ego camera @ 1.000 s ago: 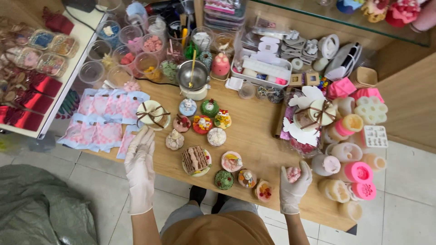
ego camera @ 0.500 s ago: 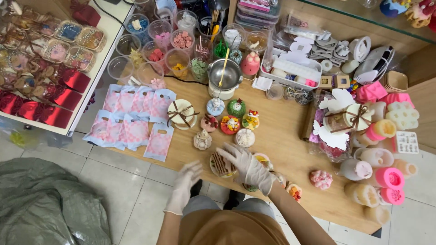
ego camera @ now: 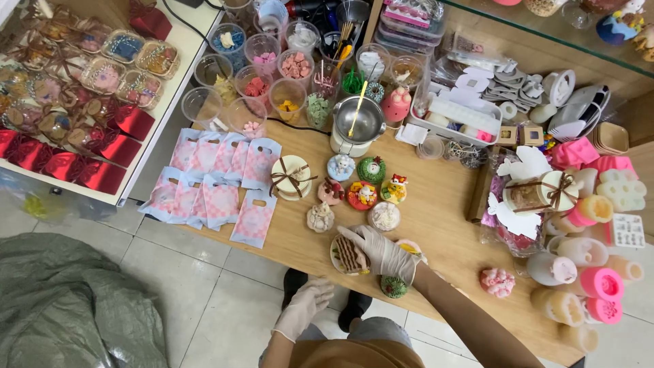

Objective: The person picks up decorative candles from a table and places them onto the shelves of a wooden display cabinet by hand.

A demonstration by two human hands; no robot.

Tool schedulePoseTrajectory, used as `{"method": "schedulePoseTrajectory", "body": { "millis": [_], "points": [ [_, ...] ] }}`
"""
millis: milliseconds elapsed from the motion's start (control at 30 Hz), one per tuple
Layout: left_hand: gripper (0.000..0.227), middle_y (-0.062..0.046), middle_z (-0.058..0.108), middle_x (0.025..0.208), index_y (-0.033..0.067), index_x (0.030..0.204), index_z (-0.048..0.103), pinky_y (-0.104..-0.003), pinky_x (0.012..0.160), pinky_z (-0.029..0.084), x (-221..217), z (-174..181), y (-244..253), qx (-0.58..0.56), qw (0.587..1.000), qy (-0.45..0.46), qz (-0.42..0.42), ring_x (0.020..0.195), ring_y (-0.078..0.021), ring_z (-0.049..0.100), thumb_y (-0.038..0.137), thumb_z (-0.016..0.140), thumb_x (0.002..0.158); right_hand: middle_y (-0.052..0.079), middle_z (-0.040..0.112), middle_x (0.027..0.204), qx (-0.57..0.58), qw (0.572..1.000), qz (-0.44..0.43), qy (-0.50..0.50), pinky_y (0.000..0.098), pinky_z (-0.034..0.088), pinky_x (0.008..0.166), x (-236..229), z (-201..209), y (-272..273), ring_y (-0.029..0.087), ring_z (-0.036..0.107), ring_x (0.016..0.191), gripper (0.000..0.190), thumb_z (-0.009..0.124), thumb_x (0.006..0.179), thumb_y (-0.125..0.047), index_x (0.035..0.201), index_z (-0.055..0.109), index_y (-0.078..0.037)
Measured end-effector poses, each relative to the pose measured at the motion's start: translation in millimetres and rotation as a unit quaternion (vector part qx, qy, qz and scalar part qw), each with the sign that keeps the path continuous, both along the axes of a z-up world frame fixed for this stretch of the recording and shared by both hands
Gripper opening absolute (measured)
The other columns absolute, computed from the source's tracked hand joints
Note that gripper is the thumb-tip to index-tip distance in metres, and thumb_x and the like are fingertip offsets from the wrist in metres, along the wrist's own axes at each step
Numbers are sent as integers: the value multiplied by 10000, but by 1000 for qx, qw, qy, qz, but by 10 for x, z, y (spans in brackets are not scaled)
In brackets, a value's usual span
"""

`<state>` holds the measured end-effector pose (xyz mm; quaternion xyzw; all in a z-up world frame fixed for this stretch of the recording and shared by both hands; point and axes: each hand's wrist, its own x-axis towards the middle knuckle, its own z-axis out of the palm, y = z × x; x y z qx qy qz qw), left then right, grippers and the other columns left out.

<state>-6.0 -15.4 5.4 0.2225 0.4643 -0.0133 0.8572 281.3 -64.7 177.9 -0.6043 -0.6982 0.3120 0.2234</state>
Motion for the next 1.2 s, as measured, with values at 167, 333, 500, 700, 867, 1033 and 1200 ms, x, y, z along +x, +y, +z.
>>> {"method": "schedulePoseTrajectory", "body": {
  "millis": [167,333,500,700,867,1033,1200],
  "points": [
    [457,-95,689,1358,110,1382,610,-376,1075,463,25,20,-66,-18,999,25,8,1219,-220,648,93,444,957,193,503,1355,13,1000,5,-14,429,446,1063,19,-69,-43,388,524,1221,1132,857,650,-26,1609,260,-109],
    [423,-80,668,1385,107,1398,580,-378,1120,437,102,73,-93,-13,1000,27,8,1263,-209,633,114,495,984,185,520,1290,27,999,-31,-15,426,467,1032,17,-8,-44,373,554,1165,1132,861,672,-24,1619,247,-120],
    [460,-102,613,1435,97,1432,523,-449,1142,409,211,375,-71,-89,991,-79,65,1308,-256,588,202,451,991,195,508,1162,-30,995,-96,1,426,461,1007,-16,488,26,376,550,1089,1240,844,577,6,1620,185,-121],
    [542,-146,525,1493,83,1481,436,-554,1136,387,893,1521,265,-220,918,-288,160,1348,-338,520,342,391,1007,236,458,1351,2,994,-107,23,423,391,1116,58,1446,95,395,489,1248,1359,945,558,-96,1625,104,-73],
    [615,-178,477,1524,78,1518,373,-621,1130,388,1444,2311,566,-198,904,-357,127,1376,-397,476,440,353,1021,236,345,1603,51,990,-125,28,374,283,1237,377,2097,266,320,362,1497,1386,952,525,-136,1619,105,-49],
    [622,-176,498,1527,60,1528,382,-599,1118,434,1886,2976,912,-137,910,-389,51,1373,-376,499,451,331,1046,207,290,1649,105,982,-158,-2,368,255,1233,544,2797,312,273,319,1511,1389,952,565,-116,1623,55,-33],
    [579,-151,509,1520,107,1528,399,-590,1126,431,2193,3743,1166,-74,886,-458,-3,1370,-356,507,430,319,1055,155,298,1674,160,963,-214,16,347,258,1236,613,3368,369,224,326,1506,1317,926,634,-101,1639,76,-46]
  ]
}}
